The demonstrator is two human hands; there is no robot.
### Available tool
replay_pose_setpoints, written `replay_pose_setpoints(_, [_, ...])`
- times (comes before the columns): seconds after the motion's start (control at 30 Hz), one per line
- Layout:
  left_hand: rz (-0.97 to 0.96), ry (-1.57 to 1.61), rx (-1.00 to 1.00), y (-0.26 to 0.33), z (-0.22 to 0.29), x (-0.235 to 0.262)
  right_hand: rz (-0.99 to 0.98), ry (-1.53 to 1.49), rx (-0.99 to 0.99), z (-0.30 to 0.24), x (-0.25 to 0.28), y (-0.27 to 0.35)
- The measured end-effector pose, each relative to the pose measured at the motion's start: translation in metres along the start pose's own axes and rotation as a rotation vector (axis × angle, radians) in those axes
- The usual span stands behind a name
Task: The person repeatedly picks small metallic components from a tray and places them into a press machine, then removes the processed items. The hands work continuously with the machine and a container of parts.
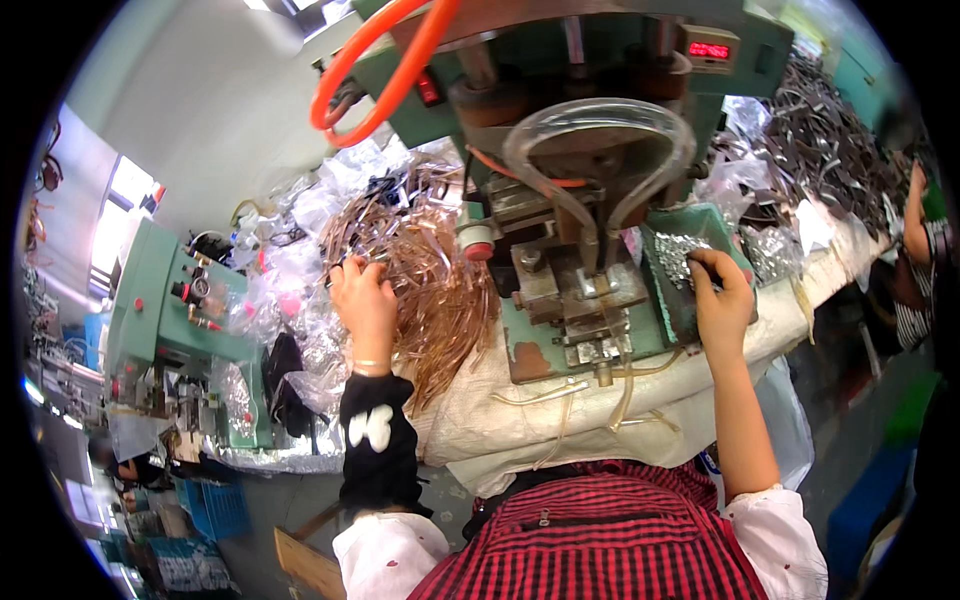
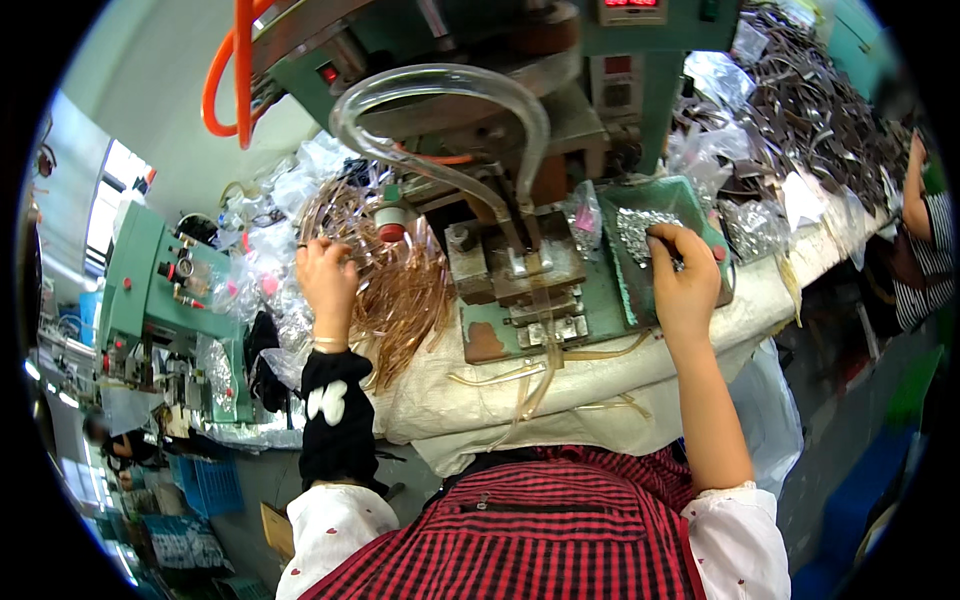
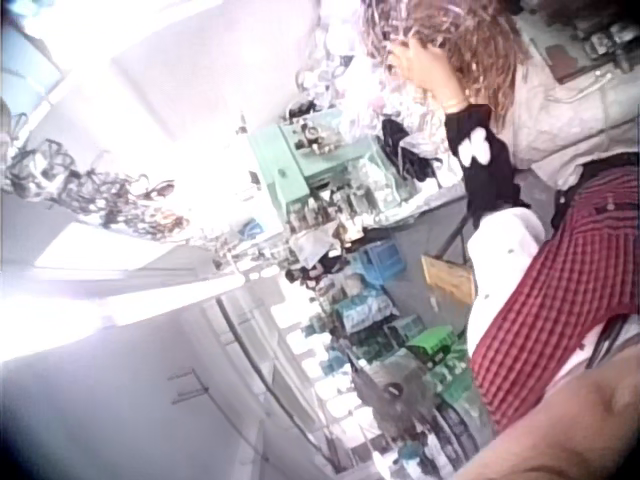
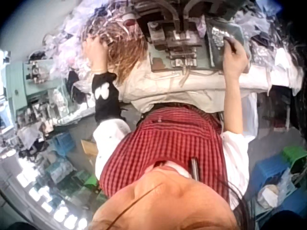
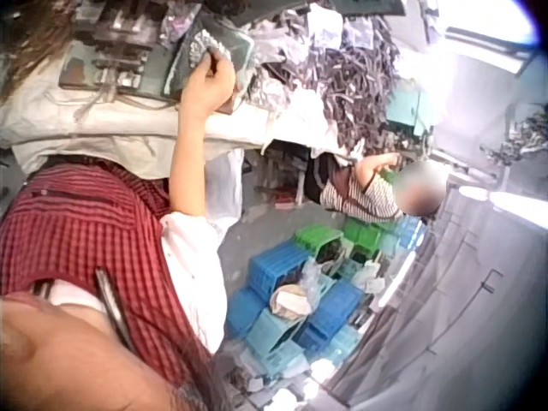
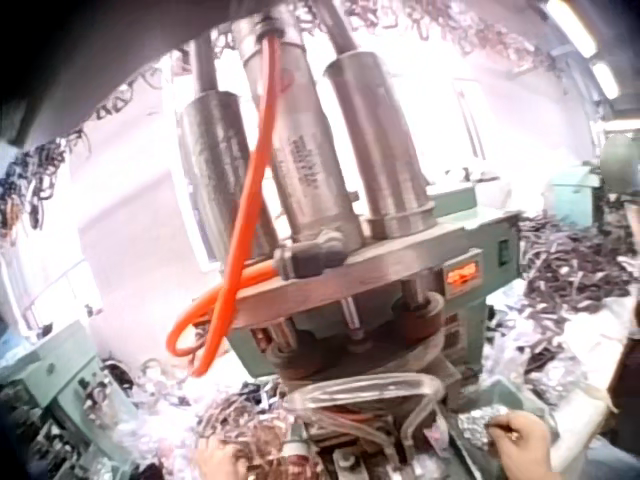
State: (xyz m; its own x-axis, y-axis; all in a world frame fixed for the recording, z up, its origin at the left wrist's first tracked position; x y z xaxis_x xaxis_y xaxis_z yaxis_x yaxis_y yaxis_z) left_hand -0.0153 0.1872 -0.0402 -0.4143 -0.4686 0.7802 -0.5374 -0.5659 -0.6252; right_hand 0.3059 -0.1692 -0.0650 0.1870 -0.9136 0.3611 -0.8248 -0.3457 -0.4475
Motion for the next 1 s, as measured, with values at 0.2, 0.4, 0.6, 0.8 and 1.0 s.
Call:
replay_pose_setpoints(0.2, [0.003,0.304,-0.125,0.019,0.007,-0.042,0.058,-0.094,-0.233,0.021,0.038,0.025])
replay_pose_setpoints(0.4, [-0.093,0.183,-0.078,0.012,-0.001,-0.063,-0.150,-0.207,0.222,-0.090,0.001,0.003])
replay_pose_setpoints(0.6, [0.037,0.360,-0.177,0.017,0.020,-0.027,-0.166,-0.649,-0.120,-0.088,-0.056,0.014])
replay_pose_setpoints(0.8, [0.148,1.277,0.347,0.019,0.095,0.062,-0.303,-0.888,-0.396,-0.108,-0.055,0.018])
replay_pose_setpoints(1.0, [0.136,1.000,-0.459,0.042,0.194,0.153,-0.345,-0.783,-0.283,-0.130,-0.027,0.035])
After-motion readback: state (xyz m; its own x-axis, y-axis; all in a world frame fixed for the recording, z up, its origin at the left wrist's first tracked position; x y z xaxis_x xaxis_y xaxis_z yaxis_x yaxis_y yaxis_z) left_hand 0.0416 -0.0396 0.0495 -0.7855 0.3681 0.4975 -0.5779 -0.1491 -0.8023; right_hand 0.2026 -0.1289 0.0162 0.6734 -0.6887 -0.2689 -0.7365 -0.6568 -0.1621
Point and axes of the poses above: each hand's wrist, its own y-axis away from the middle knuckle, its own x-axis out of the back of the hand, z = x × y, the point moved 5 cm from there along -y, towards the middle knuckle, and after that the axes turned 3 degrees about y, right-handed, at the moved point
